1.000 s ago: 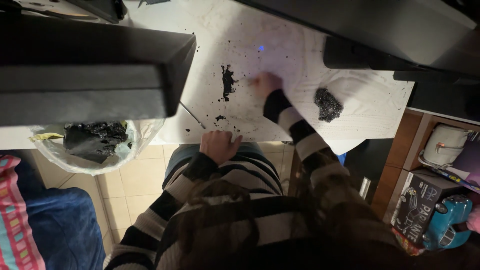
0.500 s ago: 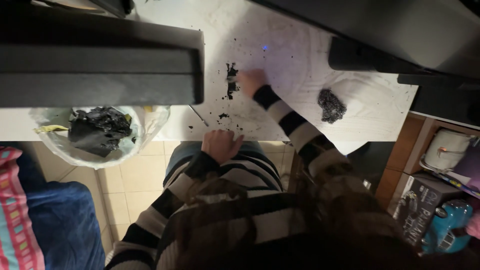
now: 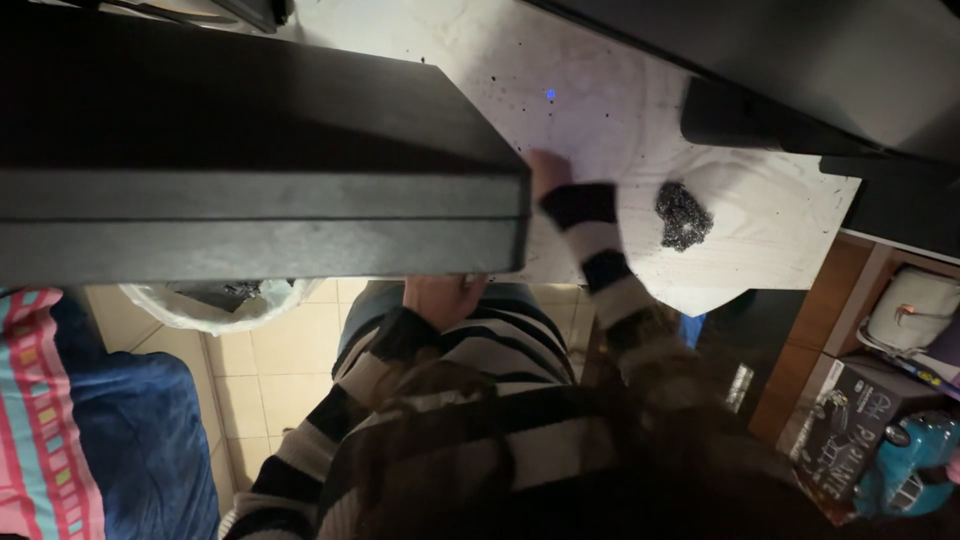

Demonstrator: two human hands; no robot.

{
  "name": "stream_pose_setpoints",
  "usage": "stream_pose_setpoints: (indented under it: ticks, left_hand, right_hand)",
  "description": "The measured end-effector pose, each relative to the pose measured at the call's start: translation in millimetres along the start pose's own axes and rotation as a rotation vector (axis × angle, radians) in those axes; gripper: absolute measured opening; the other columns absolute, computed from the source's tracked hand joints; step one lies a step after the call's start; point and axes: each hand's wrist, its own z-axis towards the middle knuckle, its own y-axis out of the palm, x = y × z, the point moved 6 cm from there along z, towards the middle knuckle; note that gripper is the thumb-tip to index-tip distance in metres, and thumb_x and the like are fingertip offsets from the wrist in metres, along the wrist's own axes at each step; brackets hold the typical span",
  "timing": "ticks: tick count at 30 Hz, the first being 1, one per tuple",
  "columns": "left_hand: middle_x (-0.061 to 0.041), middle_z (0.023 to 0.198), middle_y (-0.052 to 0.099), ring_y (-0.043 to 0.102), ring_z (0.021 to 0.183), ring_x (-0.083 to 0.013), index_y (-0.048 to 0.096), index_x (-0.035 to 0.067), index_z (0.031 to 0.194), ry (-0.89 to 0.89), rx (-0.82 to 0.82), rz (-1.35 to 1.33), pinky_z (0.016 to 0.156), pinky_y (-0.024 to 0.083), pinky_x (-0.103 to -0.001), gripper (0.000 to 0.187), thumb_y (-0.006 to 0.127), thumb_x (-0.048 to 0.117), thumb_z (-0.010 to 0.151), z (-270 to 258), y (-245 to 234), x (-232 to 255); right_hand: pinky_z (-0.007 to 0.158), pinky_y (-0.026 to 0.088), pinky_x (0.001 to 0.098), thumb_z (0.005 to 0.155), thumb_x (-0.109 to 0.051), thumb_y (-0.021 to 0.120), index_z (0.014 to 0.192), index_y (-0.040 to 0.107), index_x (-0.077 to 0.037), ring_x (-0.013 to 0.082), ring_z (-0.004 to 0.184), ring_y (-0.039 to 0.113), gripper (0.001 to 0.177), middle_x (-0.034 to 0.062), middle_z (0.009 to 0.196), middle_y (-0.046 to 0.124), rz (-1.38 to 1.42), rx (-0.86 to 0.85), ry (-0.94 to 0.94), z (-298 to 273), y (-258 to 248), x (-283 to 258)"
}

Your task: Cleaning a black powder spill from a desk surface using a scraper and a scourer.

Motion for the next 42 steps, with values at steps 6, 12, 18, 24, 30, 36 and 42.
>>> stream_pose_setpoints:
  ticks: [6,12,18,24,30,36,42]
  left_hand:
    - [-0.012,0.059,0.064,0.063,0.056,-0.0350,0.070,0.011,0.067,0.016,-0.062,0.115,0.054,0.051,-0.049,0.040,0.069,0.043,0.091,-3.1,24.5,-8.5]
    - [-0.017,0.056,0.061,0.061,0.052,-0.0373,0.065,0.008,0.059,-0.013,-0.224,0.143,0.054,0.050,-0.052,0.054,0.065,0.047,0.096,2.8,33.3,-6.8]
    - [-0.017,0.056,0.061,0.062,0.052,-0.0373,0.065,0.007,0.059,0.034,-0.179,0.131,0.051,0.050,-0.053,0.053,0.064,0.047,0.093,2.3,31.9,1.6]
    - [-0.016,0.053,0.060,0.059,0.050,-0.0358,0.065,0.007,0.057,0.012,-0.202,0.120,0.049,0.049,-0.051,0.054,0.063,0.047,0.095,-1.7,31.2,5.1]
    - [-0.015,0.051,0.057,0.055,0.045,-0.0342,0.063,0.009,0.057,0.039,-0.194,0.099,0.046,0.046,-0.049,0.054,0.062,0.045,0.097,-0.7,35.1,5.3]
    - [-0.014,0.048,0.052,0.052,0.043,-0.0331,0.061,0.007,0.056,0.036,-0.277,0.143,0.044,0.045,-0.049,0.058,0.061,0.046,0.099,1.3,43.5,11.8]
    - [-0.016,0.053,0.058,0.058,0.048,-0.0344,0.064,0.008,0.059,0.067,-0.232,0.157,0.048,0.049,-0.050,0.054,0.061,0.046,0.097,3.0,38.5,21.1]
  right_hand:
    - [0.071,0.056,0.0536,0.095,-0.028,0.067,0.083,0.074,-0.007,0.0391,0.078,0.070,0.025,0.0200,0.084,0.072,-0.084,0.026,-0.025,-15.8,-45.6,-36.1]
    - [0.071,0.056,0.0530,0.094,-0.028,0.068,0.084,0.073,-0.004,0.0388,0.076,0.069,0.027,0.0211,0.083,0.072,-0.100,-0.038,-0.028,-3.5,-38.7,-35.8]
    - [0.071,0.055,0.0543,0.086,-0.028,0.072,0.090,0.077,-0.007,0.0378,0.079,0.070,0.022,0.0183,0.088,0.074,-0.048,0.077,-0.213,21.5,45.3,20.2]
    - [0.073,0.055,0.0533,0.091,-0.029,0.071,0.090,0.077,-0.010,0.0363,0.083,0.070,0.020,0.0156,0.091,0.074,-0.061,0.027,-0.153,2.1,13.4,-9.4]
    - [0.074,0.055,0.0530,0.090,-0.026,0.070,0.086,0.077,-0.013,0.0361,0.085,0.070,0.014,0.0142,0.090,0.074,-0.027,0.068,-0.116,-4.8,0.9,-22.7]
    - [0.073,0.055,0.0525,0.090,-0.023,0.070,0.088,0.076,-0.013,0.0363,0.082,0.070,0.012,0.0140,0.086,0.073,-0.056,0.117,-0.168,-28.8,-26.8,-50.3]
    - [0.065,0.053,0.0518,0.089,-0.021,0.070,0.080,0.075,-0.009,0.0365,0.071,0.068,0.016,0.0155,0.075,0.072,0.006,0.136,-0.191,-18.8,-24.4,-50.7]
